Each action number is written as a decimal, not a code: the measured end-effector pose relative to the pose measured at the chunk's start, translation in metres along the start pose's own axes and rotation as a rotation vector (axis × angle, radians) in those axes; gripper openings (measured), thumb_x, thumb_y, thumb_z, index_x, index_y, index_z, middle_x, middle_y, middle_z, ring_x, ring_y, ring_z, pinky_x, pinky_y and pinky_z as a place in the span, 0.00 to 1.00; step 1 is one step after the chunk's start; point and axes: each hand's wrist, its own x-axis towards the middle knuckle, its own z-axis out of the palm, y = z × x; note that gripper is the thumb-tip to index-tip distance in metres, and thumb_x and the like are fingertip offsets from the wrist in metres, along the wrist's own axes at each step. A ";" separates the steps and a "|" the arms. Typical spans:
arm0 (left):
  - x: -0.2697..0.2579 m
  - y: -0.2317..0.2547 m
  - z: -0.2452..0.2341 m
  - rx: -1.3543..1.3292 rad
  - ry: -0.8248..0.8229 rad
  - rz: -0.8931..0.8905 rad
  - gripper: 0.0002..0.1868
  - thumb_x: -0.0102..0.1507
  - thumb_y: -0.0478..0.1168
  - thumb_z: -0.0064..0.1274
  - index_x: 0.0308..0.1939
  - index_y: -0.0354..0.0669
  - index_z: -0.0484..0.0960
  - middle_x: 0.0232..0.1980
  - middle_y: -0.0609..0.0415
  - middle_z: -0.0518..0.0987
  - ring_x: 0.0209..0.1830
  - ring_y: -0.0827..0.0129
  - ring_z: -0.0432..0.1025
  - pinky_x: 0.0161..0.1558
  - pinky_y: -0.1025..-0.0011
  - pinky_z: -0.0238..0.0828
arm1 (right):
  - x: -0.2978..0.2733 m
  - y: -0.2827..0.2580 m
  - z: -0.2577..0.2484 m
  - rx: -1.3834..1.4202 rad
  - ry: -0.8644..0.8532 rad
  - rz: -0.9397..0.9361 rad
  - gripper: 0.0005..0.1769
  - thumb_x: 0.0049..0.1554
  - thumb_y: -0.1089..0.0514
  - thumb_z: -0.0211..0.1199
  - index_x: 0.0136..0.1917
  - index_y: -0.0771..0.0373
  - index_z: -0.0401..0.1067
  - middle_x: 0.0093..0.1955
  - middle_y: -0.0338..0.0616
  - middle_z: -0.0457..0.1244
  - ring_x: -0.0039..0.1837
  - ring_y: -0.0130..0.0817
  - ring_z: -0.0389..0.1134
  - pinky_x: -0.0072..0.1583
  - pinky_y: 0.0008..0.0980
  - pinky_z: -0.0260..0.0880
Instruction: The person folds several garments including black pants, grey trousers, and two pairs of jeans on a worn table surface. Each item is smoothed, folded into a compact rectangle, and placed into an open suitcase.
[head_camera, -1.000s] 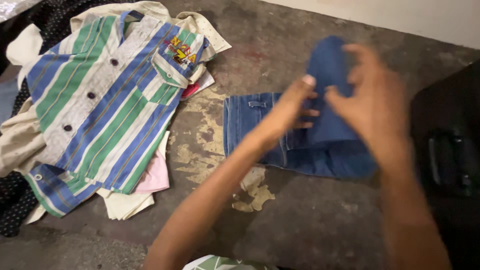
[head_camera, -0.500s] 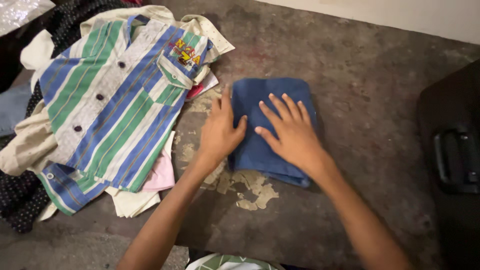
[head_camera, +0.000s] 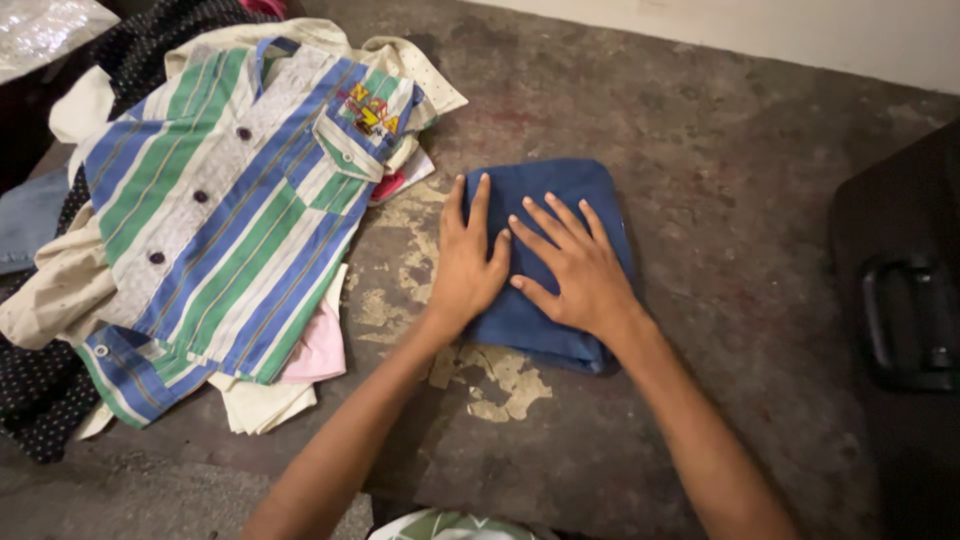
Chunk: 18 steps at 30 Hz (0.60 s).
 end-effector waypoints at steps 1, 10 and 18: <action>0.003 -0.002 0.004 0.002 0.005 -0.012 0.39 0.65 0.40 0.53 0.79 0.40 0.57 0.80 0.26 0.53 0.79 0.31 0.52 0.78 0.47 0.49 | 0.004 0.005 0.000 0.009 0.003 -0.004 0.38 0.56 0.41 0.64 0.76 0.57 0.65 0.81 0.51 0.53 0.82 0.53 0.49 0.78 0.60 0.41; 0.034 -0.025 0.052 0.045 0.073 -0.045 0.36 0.62 0.45 0.58 0.74 0.45 0.65 0.76 0.26 0.55 0.75 0.31 0.53 0.74 0.46 0.49 | 0.026 0.055 -0.001 -0.006 -0.035 -0.039 0.38 0.55 0.42 0.65 0.75 0.56 0.66 0.80 0.49 0.55 0.81 0.52 0.50 0.78 0.59 0.44; 0.083 -0.039 0.071 0.106 -0.061 -0.112 0.32 0.66 0.46 0.53 0.74 0.49 0.67 0.76 0.30 0.59 0.74 0.33 0.56 0.73 0.48 0.54 | 0.017 0.050 0.013 -0.089 0.079 0.155 0.37 0.60 0.39 0.63 0.77 0.56 0.65 0.81 0.48 0.54 0.82 0.52 0.50 0.79 0.58 0.43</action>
